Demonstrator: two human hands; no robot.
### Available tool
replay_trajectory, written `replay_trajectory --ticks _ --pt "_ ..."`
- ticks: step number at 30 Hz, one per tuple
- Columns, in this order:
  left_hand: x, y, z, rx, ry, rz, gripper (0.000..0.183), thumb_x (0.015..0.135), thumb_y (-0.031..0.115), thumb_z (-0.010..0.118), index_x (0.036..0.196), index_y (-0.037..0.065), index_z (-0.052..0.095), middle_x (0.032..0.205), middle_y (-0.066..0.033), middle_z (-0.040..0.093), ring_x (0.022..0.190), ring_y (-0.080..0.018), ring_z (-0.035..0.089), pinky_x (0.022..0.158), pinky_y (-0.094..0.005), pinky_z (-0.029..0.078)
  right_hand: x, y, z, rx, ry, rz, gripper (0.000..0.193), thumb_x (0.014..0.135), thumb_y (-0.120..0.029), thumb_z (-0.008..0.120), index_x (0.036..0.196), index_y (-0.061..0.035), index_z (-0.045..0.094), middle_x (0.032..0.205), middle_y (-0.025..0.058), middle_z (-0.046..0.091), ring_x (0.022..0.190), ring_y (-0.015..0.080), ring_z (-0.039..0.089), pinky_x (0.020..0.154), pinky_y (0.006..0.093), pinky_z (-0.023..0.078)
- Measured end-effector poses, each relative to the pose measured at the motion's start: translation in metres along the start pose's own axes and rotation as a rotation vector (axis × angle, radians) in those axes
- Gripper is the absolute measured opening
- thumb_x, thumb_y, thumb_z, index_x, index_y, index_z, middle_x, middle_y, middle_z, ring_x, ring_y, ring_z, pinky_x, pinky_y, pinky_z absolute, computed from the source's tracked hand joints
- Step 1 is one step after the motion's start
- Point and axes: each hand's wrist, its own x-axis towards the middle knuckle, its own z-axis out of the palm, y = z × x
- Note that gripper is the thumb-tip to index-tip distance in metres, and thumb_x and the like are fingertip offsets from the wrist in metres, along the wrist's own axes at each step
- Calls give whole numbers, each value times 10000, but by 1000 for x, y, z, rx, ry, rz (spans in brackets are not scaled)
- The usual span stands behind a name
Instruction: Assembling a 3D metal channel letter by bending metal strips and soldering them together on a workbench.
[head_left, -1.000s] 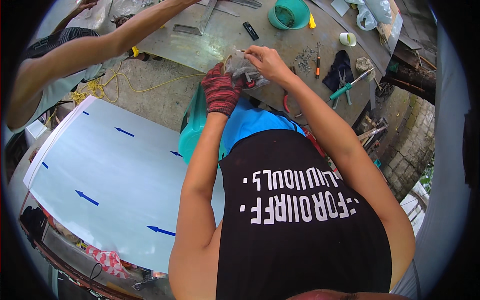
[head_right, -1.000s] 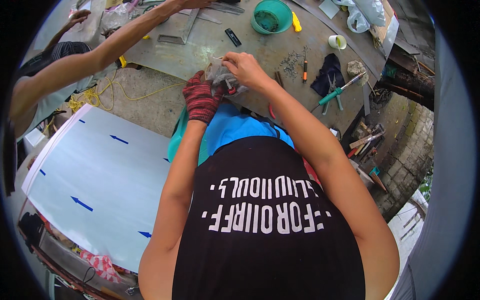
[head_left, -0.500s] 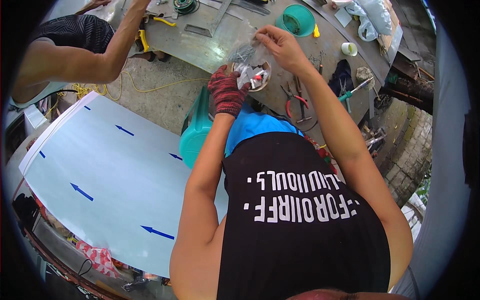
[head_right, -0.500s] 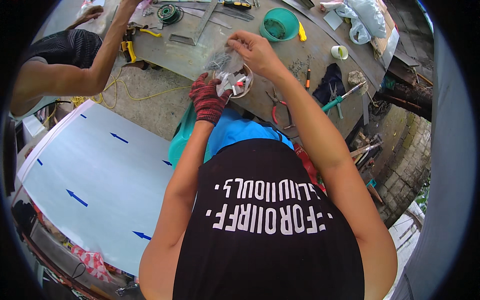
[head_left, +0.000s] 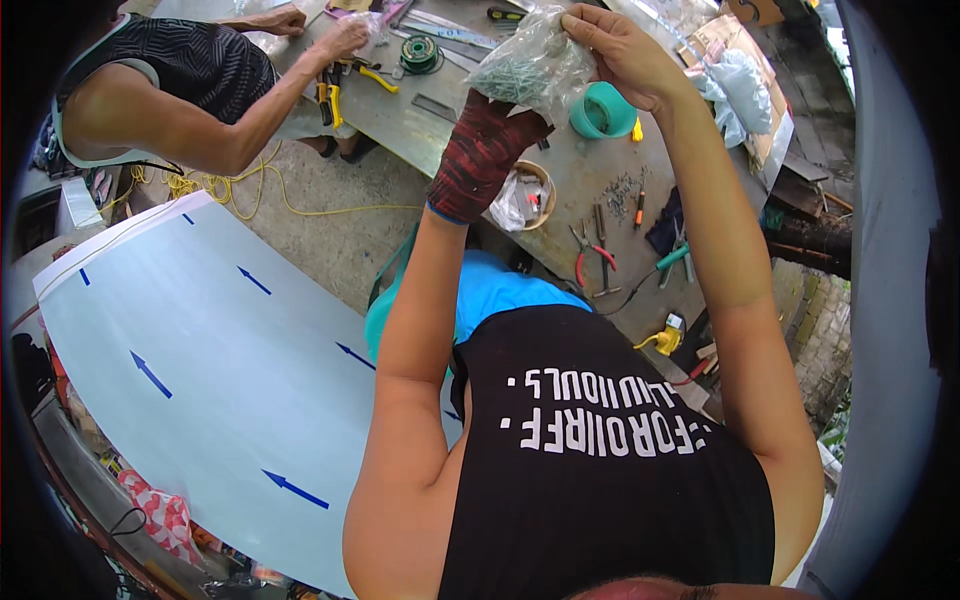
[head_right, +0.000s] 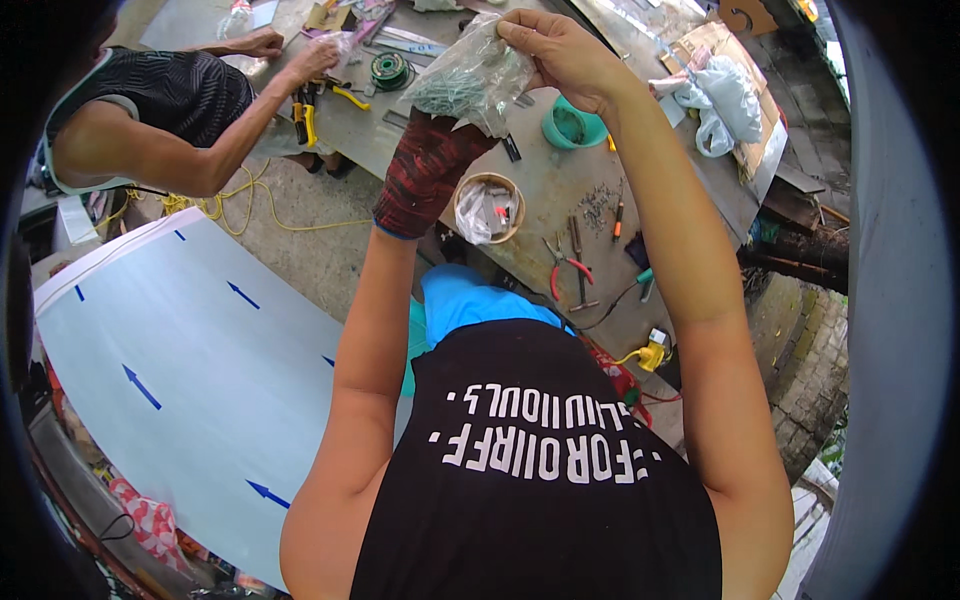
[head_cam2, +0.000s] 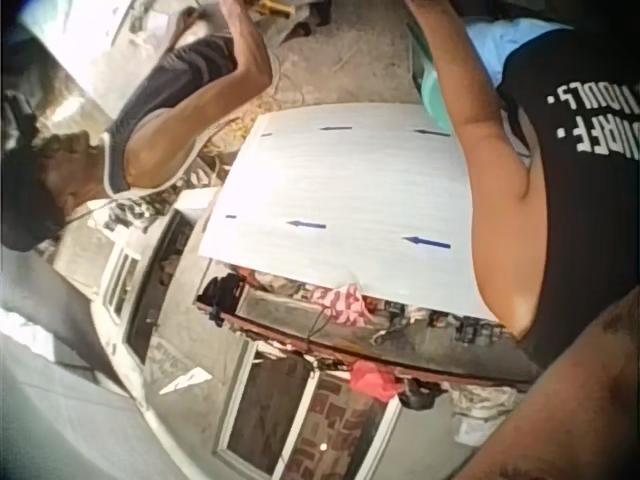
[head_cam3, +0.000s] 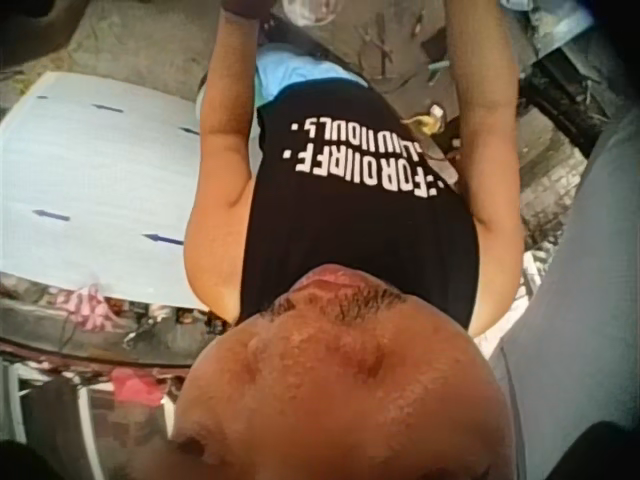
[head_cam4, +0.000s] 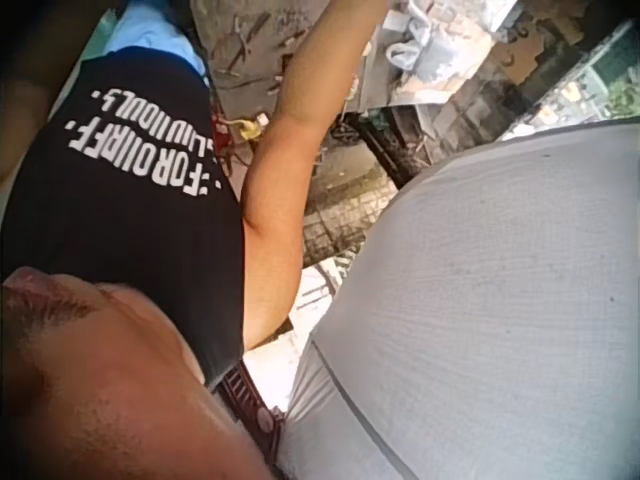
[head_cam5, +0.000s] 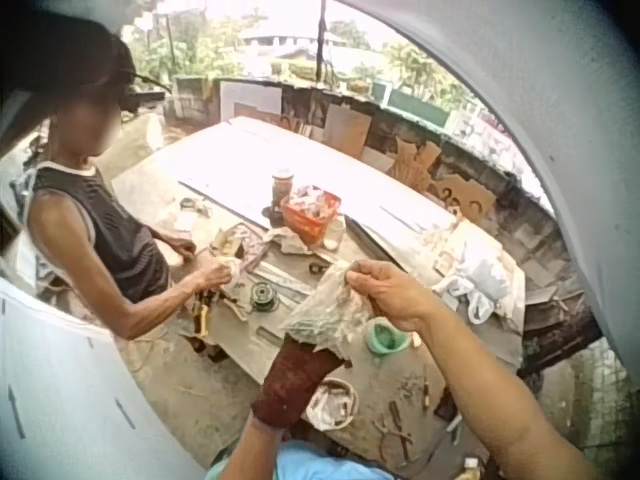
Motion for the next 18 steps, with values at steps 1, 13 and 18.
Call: replay_trajectory --ticks 1,13,18 --pt "5 9 2 -116 41 -20 331 901 32 664 1205 162 686 1384 -120 550 1357 -255 476 1121 -404 419 5 -6 2 84 21 26 227 1041 -269 588 1105 -59 647 868 -31 634 733 71 605 639 230 522" --pt "51 39 -14 -599 283 6 521 968 48 642 1419 61 382 1319 -162 568 1143 -283 639 930 -435 587 49 -42 11 215 -136 -27 283 1039 -254 580 1221 -40 608 1040 36 702 831 92 721 697 248 636" --pt "65 41 -22 -537 386 6 434 965 62 652 1351 8 462 1218 -156 637 988 -263 699 842 -407 617 70 -45 15 212 -139 14 304 1043 -240 571 1255 -22 580 1054 58 705 851 113 730 725 263 644"
